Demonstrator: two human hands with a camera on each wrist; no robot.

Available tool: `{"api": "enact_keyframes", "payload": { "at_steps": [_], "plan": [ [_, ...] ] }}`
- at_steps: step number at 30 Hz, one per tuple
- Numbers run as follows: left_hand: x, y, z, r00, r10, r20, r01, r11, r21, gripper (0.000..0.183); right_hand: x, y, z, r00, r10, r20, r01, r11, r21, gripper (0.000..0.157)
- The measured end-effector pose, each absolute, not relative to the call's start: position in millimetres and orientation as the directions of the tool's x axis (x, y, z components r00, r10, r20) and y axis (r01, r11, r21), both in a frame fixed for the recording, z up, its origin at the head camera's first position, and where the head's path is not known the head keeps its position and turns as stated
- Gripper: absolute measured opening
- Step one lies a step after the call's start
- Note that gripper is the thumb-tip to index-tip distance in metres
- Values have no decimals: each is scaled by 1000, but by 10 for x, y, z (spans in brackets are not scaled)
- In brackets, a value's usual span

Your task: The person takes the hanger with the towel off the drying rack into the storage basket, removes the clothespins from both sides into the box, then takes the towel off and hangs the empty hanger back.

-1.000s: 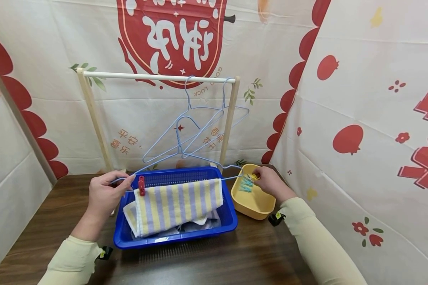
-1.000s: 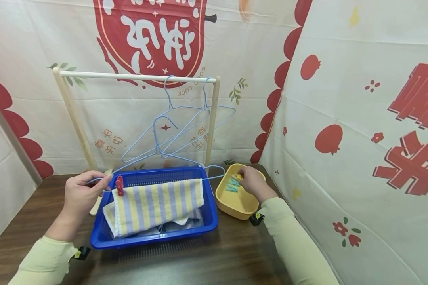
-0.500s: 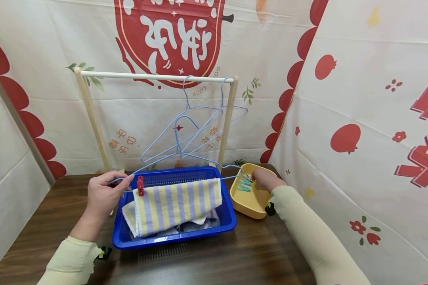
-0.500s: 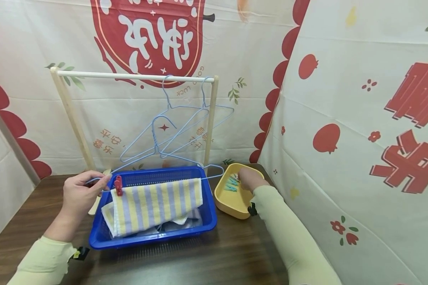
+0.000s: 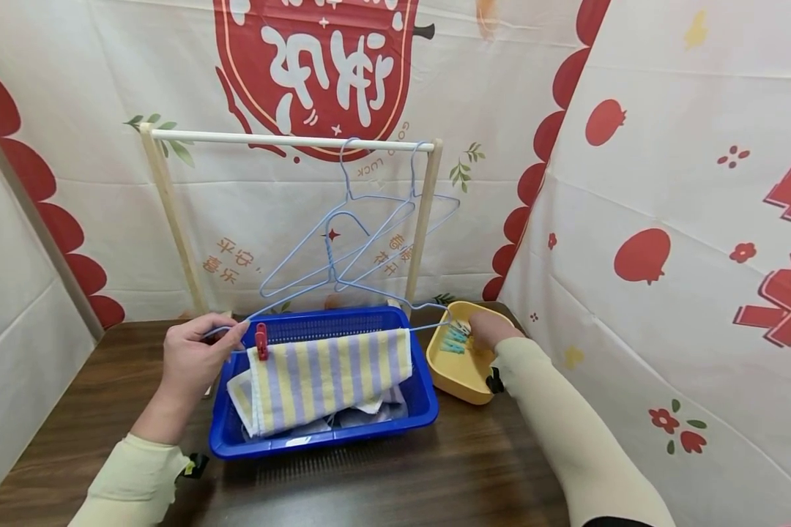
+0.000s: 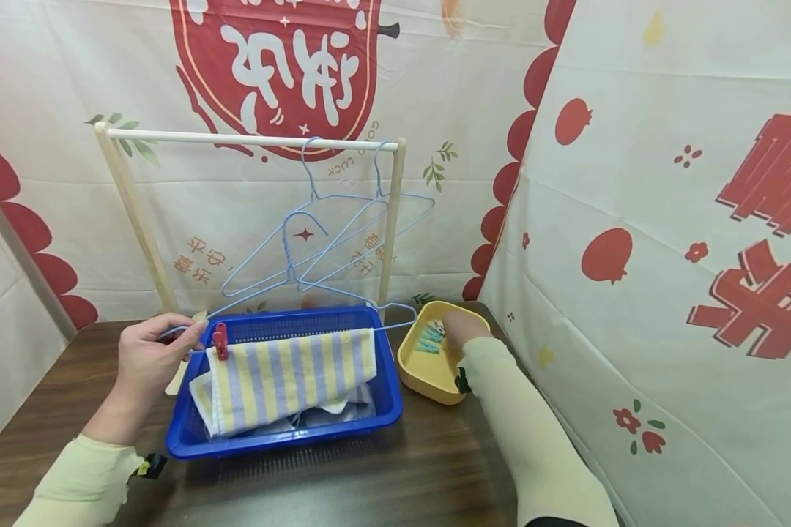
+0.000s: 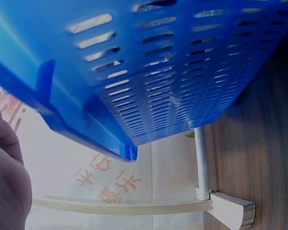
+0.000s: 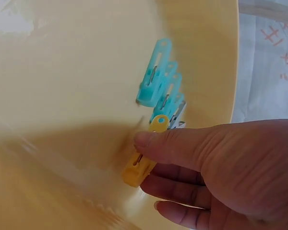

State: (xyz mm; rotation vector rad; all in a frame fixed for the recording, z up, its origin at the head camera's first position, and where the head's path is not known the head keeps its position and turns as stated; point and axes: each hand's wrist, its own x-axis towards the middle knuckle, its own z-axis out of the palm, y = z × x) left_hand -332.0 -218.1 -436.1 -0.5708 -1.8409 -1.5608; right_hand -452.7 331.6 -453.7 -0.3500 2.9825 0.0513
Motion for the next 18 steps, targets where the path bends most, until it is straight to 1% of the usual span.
{"api": "enact_keyframes", "payload": {
  "at_steps": [4,7,13,18],
  "plan": [
    [-3330,-2175,-4361,-693,-78,716,695,192,693,14,-4566,3355,-4588,-972,-183,-145,-184,983,-8,20],
    [-3337,-2175,-4360,-693,-78,717,695,190,693,14,-4594,3372,-4613,-975,-161,-150,-159,987,-26,22],
    [-3337,-2178,-4364,-692,-75,718,697,189,691,14,-4611,3355,-4618,-976,-132,-175,-125,991,-48,27],
    [-3333,-2174,-4364,-686,-75,723,702,191,686,15,-4621,3356,-4629,-975,-118,-187,-107,992,-65,27]
  ]
}}
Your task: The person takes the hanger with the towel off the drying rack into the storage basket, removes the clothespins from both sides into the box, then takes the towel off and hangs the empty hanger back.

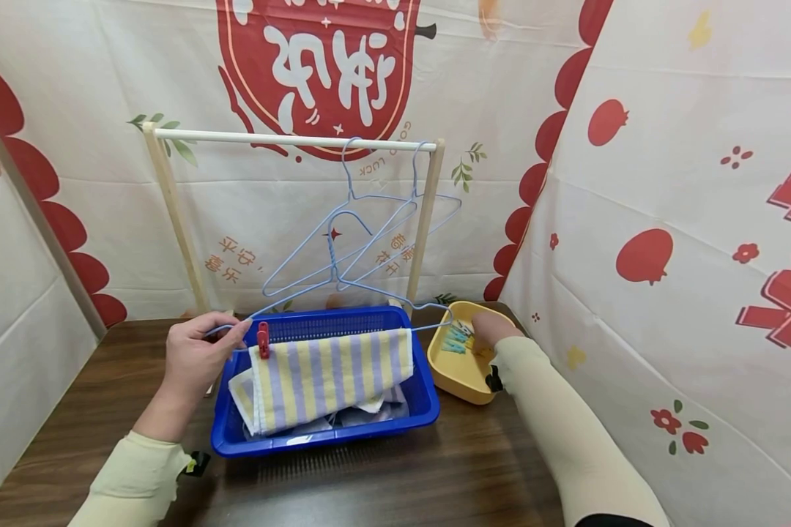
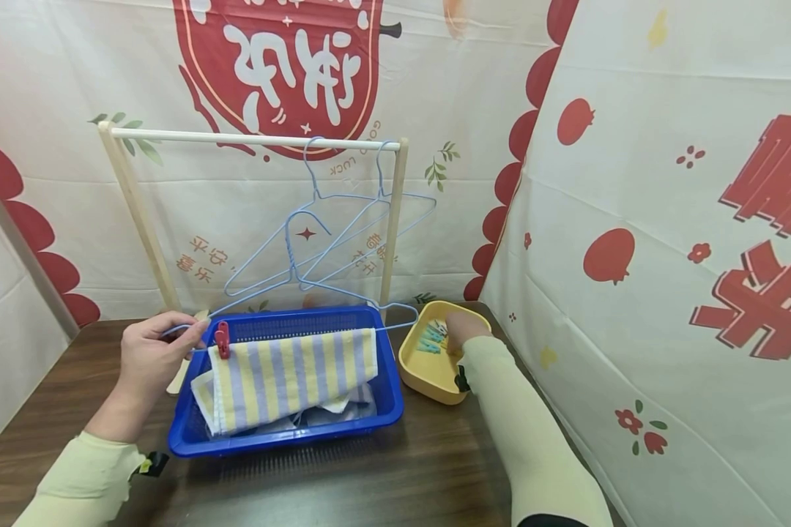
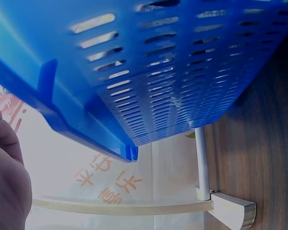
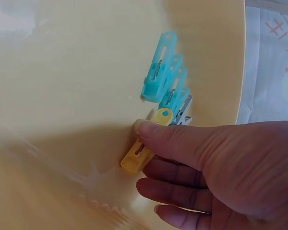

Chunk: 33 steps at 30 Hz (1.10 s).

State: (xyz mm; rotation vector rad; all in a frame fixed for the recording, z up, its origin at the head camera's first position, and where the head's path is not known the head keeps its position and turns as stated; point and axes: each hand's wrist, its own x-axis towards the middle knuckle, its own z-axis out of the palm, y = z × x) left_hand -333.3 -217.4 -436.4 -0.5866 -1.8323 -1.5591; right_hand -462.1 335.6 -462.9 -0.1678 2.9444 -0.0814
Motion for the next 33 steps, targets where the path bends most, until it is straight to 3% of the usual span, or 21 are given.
{"api": "enact_keyframes", "payload": {
  "at_steps": [10,14,20,26,33],
  "plan": [
    [-3333,-2193,-4369,-688,-80,721,699,193,689,14,-4619,3350,-4470,-974,-86,-208,-57,988,-142,21],
    [-3328,-2199,-4364,-695,-78,715,693,193,694,13,-4520,3283,-4280,-992,-94,-89,-76,980,-185,20],
    [-3330,-2211,-4359,-697,-74,713,692,190,696,13,-4213,2994,-4023,-977,-61,203,-117,955,-274,27],
    [-3337,-2214,-4347,-692,-78,717,697,183,693,13,-3881,2609,-3791,-872,-12,489,-219,903,-369,18],
    [-3332,-2211,-4337,-688,-81,721,700,186,689,13,-3506,2164,-3565,-643,4,766,-487,770,-412,13]
  ]
}}
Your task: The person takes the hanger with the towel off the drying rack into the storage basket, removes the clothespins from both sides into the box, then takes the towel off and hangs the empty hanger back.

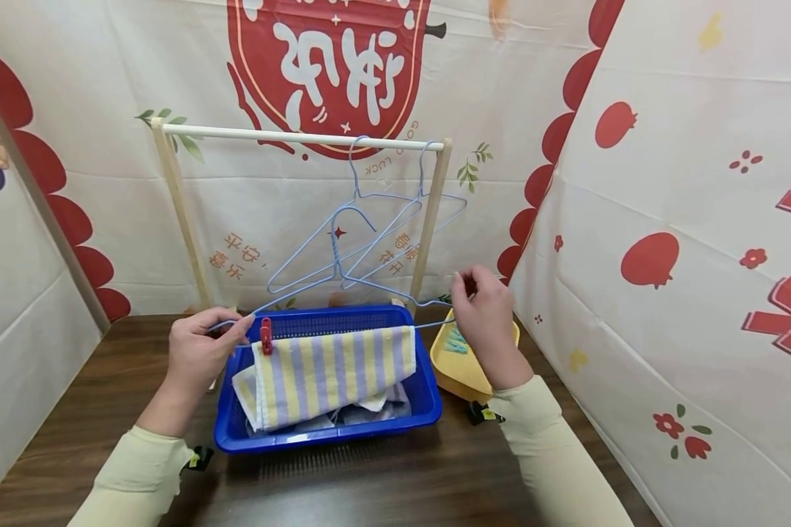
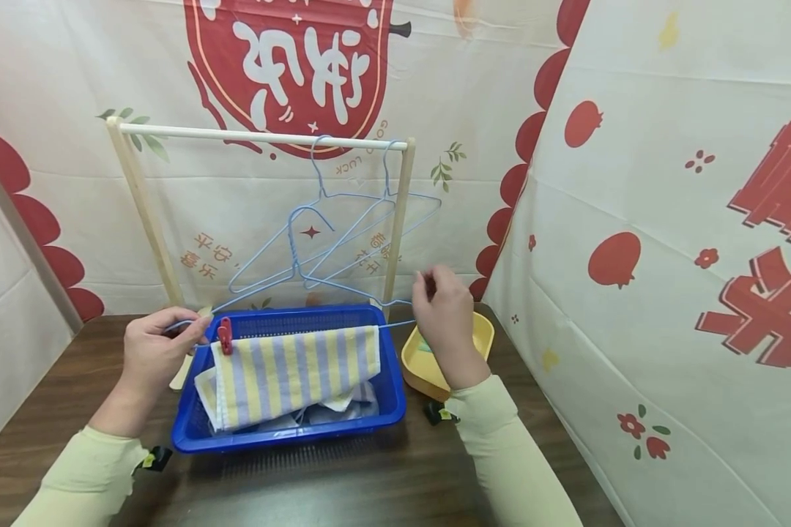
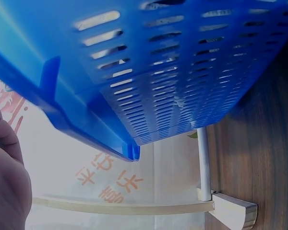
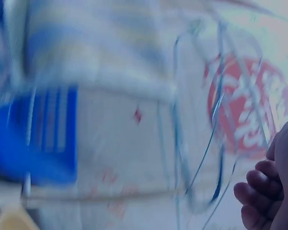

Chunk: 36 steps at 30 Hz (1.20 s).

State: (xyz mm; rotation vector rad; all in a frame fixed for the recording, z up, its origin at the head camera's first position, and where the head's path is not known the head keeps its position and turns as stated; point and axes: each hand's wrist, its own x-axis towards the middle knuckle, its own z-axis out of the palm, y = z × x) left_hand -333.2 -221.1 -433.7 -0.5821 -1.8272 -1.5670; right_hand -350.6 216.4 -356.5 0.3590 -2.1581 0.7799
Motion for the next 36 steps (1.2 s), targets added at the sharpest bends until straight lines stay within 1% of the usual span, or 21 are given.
{"api": "enact_keyframes", "payload": {
  "at_steps": [2,6,9,12,16,19,22,26,29,36],
  "plan": [
    [-3335,-2202,-4339,-687,-78,722,702,185,688,14,-3415,2030,-3534,-596,-44,802,-571,725,-384,12],
    [-3342,-2189,-4342,-680,-78,729,709,185,681,15,-3285,1716,-3545,-549,-186,815,-699,636,-326,10],
    [-3341,-2191,-4344,-679,-83,730,710,183,680,15,-3230,1464,-3597,-543,-283,791,-747,593,-301,10],
    [-3340,-2192,-4347,-684,-86,725,705,178,686,14,-3195,1238,-3647,-551,-357,754,-765,576,-286,8],
    [-3336,-2191,-4347,-688,-84,721,701,181,690,14,-3165,966,-3692,-565,-442,697,-779,564,-274,10],
    [-3339,-2193,-4347,-685,-82,724,702,191,686,13,-3152,771,-3705,-587,-489,645,-777,562,-282,18],
    [-3345,-2196,-4340,-680,-81,729,705,202,680,12,-3144,583,-3697,-629,-523,575,-761,567,-316,28],
    [-3354,-2193,-4325,-674,-77,735,710,210,673,13,-3154,361,-3688,-694,-535,482,-714,601,-360,38],
    [-3365,-2187,-4327,-669,-77,739,714,210,668,14,-3172,226,-3688,-728,-527,438,-682,617,-392,41],
    [-3380,-2177,-4342,-659,-81,748,723,208,659,16,-3215,39,-3707,-752,-512,415,-658,601,-453,40]
  ]
}}
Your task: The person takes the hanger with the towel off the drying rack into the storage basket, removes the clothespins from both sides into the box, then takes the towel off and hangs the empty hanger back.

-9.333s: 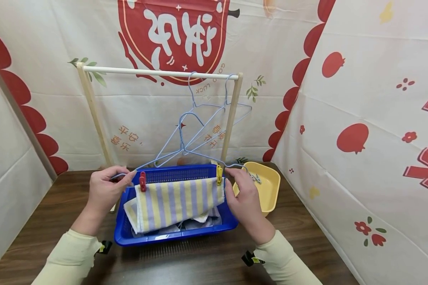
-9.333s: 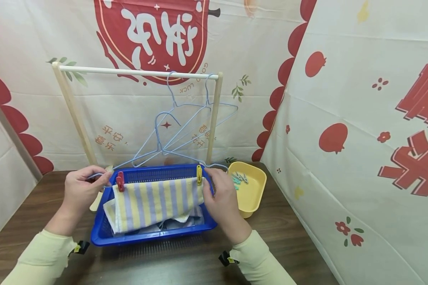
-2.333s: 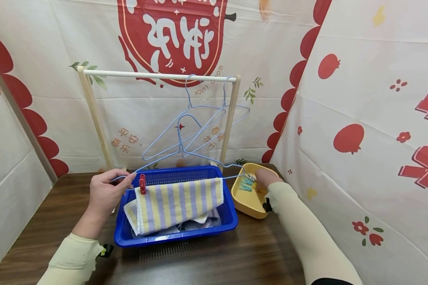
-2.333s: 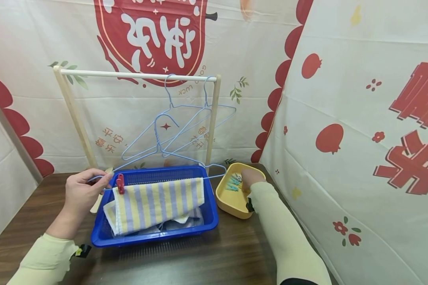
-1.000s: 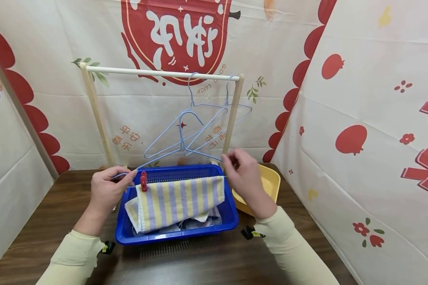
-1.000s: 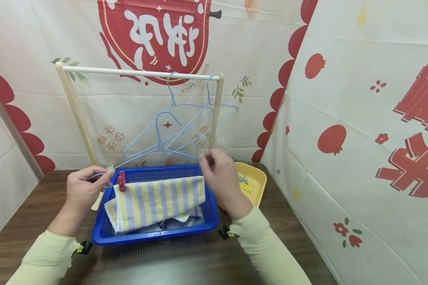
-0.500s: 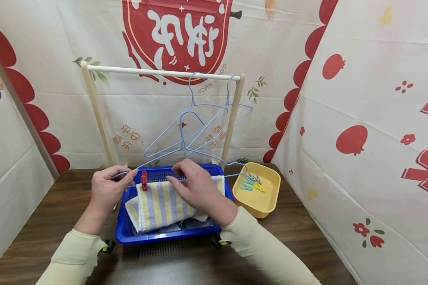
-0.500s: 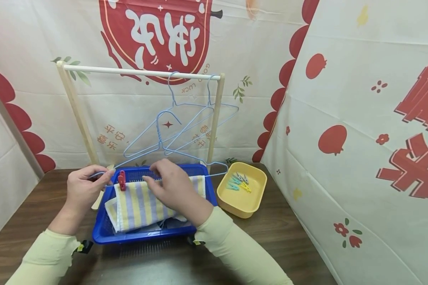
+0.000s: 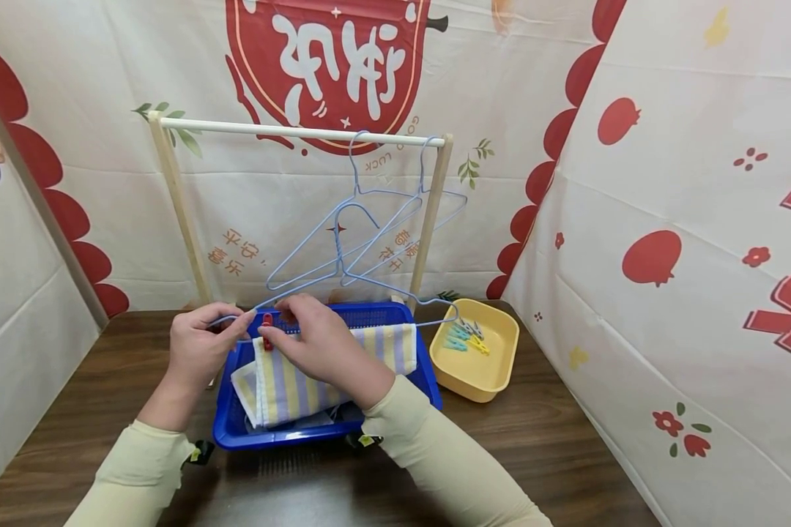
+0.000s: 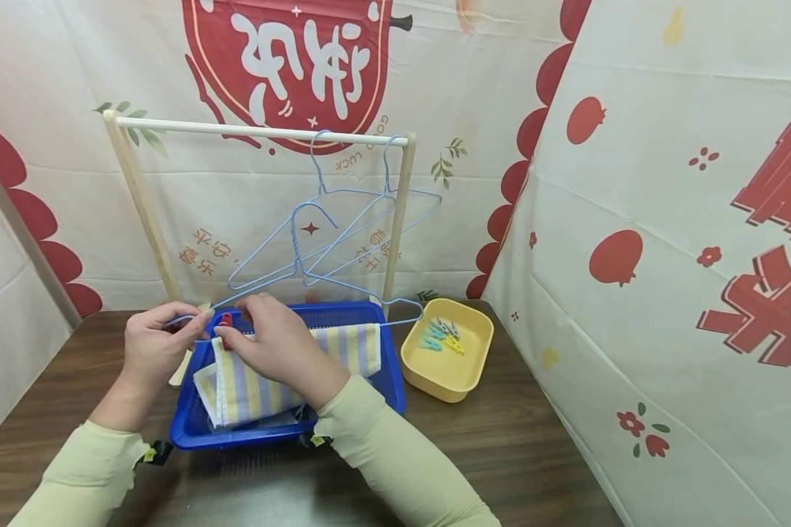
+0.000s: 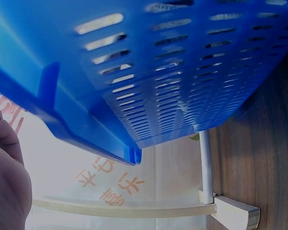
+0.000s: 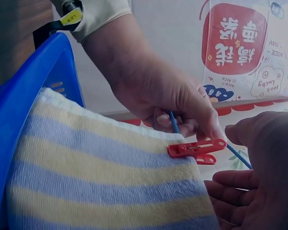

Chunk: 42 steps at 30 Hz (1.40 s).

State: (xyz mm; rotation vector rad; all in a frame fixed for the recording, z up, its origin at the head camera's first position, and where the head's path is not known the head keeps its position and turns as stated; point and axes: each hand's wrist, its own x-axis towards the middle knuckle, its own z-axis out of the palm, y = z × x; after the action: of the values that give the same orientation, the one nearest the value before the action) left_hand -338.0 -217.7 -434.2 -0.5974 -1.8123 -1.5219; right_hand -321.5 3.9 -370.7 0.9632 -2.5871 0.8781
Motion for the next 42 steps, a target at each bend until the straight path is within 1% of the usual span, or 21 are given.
{"api": "enact_keyframes", "payload": {
  "at_steps": [8,12,17,25,29,35,39,42],
  "plan": [
    [-3391,-2181,-4338,-656,-80,750,730,183,658,15,-3276,-48,-3762,-769,-493,408,-640,576,-510,35],
    [-3400,-2188,-4350,-654,-80,752,733,182,656,15,-3291,-58,-3767,-770,-496,401,-634,524,-569,29],
    [-3398,-2197,-4350,-652,-82,753,733,186,655,15,-3310,-56,-3794,-743,-505,438,-659,439,-611,18],
    [-3396,-2195,-4340,-650,-83,755,734,185,653,17,-3329,-30,-3793,-661,-526,534,-742,356,-568,9],
    [-3396,-2193,-4337,-647,-82,758,736,190,649,17,-3334,-25,-3796,-626,-520,580,-776,351,-523,10],
    [-3395,-2192,-4329,-647,-81,758,738,185,649,16,-3329,-29,-3797,-609,-505,611,-792,352,-499,14],
    [-3387,-2193,-4319,-653,-84,752,734,173,657,16,-3333,-34,-3798,-591,-479,649,-807,338,-485,12],
    [-3383,-2193,-4321,-662,-85,745,726,177,665,15,-3341,-34,-3809,-564,-442,697,-825,310,-471,9]
  ]
}}
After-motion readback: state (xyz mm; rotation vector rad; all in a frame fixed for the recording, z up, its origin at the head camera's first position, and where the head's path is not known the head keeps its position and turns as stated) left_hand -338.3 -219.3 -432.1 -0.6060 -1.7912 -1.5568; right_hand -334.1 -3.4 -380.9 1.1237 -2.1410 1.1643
